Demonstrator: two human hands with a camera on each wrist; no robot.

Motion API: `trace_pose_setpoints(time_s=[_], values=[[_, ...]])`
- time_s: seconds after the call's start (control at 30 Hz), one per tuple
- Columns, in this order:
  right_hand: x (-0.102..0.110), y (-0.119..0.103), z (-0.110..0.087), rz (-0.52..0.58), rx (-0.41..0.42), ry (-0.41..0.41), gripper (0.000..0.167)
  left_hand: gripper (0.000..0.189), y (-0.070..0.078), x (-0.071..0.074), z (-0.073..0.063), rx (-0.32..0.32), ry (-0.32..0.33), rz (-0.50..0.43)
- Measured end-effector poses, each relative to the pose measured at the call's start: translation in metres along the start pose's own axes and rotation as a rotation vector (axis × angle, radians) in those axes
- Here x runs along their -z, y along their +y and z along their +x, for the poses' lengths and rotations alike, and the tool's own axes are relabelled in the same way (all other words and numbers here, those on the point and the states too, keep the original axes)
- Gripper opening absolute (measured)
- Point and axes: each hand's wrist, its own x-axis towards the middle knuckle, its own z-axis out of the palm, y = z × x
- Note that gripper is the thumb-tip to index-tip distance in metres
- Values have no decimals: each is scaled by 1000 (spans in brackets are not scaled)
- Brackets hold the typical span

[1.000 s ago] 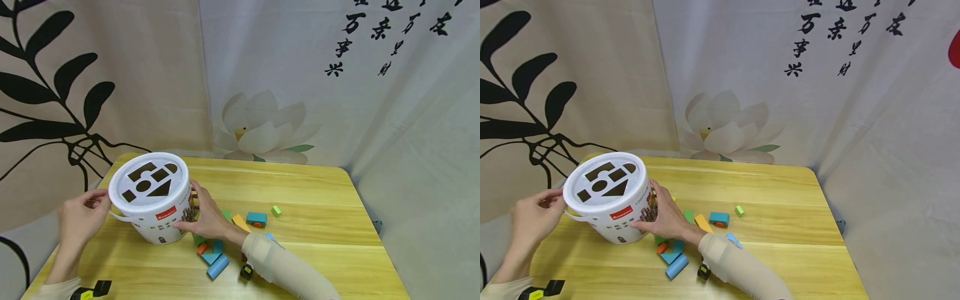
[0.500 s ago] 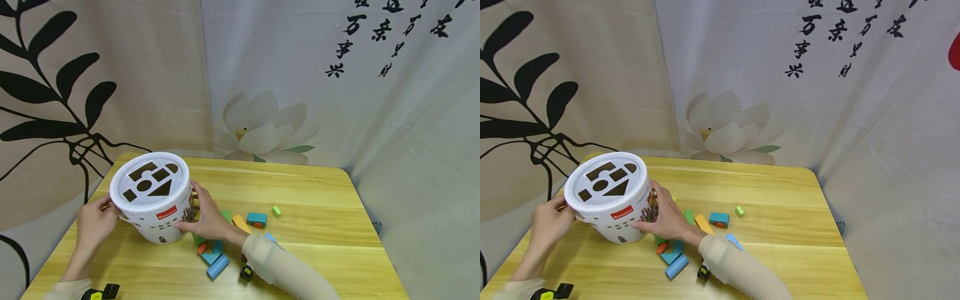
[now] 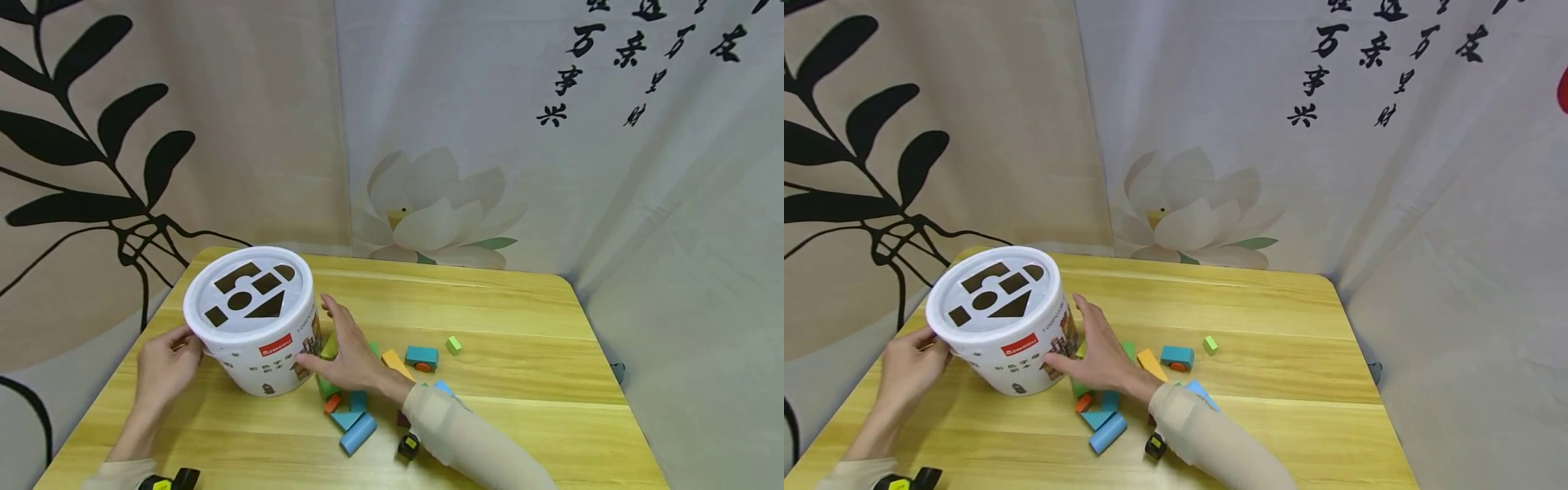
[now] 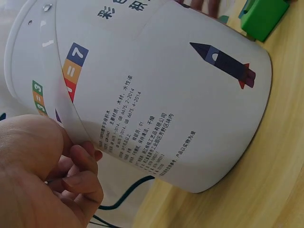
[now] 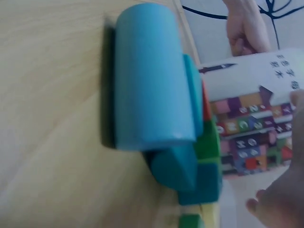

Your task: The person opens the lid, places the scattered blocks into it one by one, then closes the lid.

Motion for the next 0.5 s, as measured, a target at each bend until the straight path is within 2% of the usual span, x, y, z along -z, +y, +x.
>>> trace_pose_setpoints(time_s=[0.1,0.2,0.37,0.5], values=[[14,-3,-1,-28,19,50,103,37,0,-1,0,10,-22,-11],[31,-11,2,-76,101,109,100,37,1,-1,-1,16,-25,-5],[55,-32,14,-224,342,196,98,38,0,0,-1,16,-28,-7],[67,-53,24,-354,535,213,97,39,-1,1,-2,6,-46,-27]])
